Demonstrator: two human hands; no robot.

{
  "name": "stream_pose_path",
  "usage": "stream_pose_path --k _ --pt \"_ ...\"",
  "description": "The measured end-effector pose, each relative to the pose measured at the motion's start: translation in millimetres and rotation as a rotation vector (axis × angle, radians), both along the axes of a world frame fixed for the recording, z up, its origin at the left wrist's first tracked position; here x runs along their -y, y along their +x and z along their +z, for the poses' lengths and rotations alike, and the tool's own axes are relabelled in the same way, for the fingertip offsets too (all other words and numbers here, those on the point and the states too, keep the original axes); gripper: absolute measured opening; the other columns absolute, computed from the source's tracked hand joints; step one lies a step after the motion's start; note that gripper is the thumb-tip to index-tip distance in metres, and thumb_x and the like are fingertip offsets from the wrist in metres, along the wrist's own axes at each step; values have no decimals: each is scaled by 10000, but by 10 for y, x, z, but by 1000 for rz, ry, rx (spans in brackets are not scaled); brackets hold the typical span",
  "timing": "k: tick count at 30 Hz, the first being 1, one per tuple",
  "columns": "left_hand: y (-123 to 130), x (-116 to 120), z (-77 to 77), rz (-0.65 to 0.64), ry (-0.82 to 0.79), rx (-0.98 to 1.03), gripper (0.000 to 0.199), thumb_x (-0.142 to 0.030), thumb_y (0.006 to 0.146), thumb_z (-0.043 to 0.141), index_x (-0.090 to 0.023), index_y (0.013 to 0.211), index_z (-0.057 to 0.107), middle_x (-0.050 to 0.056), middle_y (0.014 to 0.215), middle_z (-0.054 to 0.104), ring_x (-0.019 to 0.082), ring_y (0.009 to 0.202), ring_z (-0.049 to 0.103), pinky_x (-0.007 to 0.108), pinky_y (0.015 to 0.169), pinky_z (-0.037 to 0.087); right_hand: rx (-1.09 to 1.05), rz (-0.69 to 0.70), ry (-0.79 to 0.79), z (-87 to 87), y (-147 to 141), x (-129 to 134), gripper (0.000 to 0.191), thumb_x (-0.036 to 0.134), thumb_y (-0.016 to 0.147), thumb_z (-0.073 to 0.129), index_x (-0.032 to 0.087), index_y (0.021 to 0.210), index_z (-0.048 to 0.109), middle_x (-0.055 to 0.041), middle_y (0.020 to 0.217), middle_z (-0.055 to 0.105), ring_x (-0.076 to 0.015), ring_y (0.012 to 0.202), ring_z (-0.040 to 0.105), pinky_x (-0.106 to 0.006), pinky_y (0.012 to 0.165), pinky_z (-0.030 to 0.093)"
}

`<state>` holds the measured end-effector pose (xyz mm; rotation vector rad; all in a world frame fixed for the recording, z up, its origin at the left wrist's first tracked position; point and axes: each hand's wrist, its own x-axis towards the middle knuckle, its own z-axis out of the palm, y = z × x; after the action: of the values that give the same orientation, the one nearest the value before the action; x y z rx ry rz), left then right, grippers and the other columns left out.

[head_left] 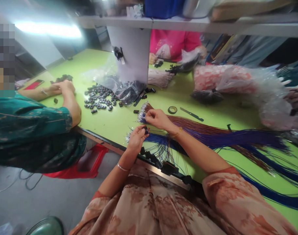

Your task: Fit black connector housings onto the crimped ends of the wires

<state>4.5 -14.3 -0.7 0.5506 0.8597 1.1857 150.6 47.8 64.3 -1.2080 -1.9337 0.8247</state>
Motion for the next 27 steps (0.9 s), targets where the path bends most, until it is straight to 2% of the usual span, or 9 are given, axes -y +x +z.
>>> stream_pose_path --k 4,8,20,23,27 --pt "7 -5 13 1 9 28 245 -206 721 720 -160 943 628 42 900 666 119 800 616 266 765 486 61 -18 13 -111 98 269 121 229 730 555 153 637 571 42 569 512 -72 532 373 -215 535 268" --pt "12 -10 7 -9 14 58 239 -191 719 713 -162 941 627 36 891 662 122 819 616 267 779 483 153 -41 16 -150 131 402 161 262 750 579 159 626 567 41 545 500 -74 513 361 -219 517 234" --pt "11 12 23 -12 48 -18 316 -249 691 753 -177 966 615 30 890 665 127 832 621 287 825 481 258 -80 9 -155 98 460 144 270 762 569 171 660 594 12 585 561 -99 525 402 -233 531 229" --pt "25 34 12 0 62 -83 351 -268 668 778 -177 967 619 17 848 667 112 773 618 256 770 484 272 -68 26 -195 67 475 124 253 759 566 170 670 589 0 605 574 -106 540 416 -234 537 237" --pt "19 50 24 4 31 -144 368 -278 621 811 -160 920 633 -1 765 655 85 663 590 216 667 473 295 -24 129 -253 68 491 126 236 786 533 162 700 588 -24 646 592 -123 589 456 -241 568 266"
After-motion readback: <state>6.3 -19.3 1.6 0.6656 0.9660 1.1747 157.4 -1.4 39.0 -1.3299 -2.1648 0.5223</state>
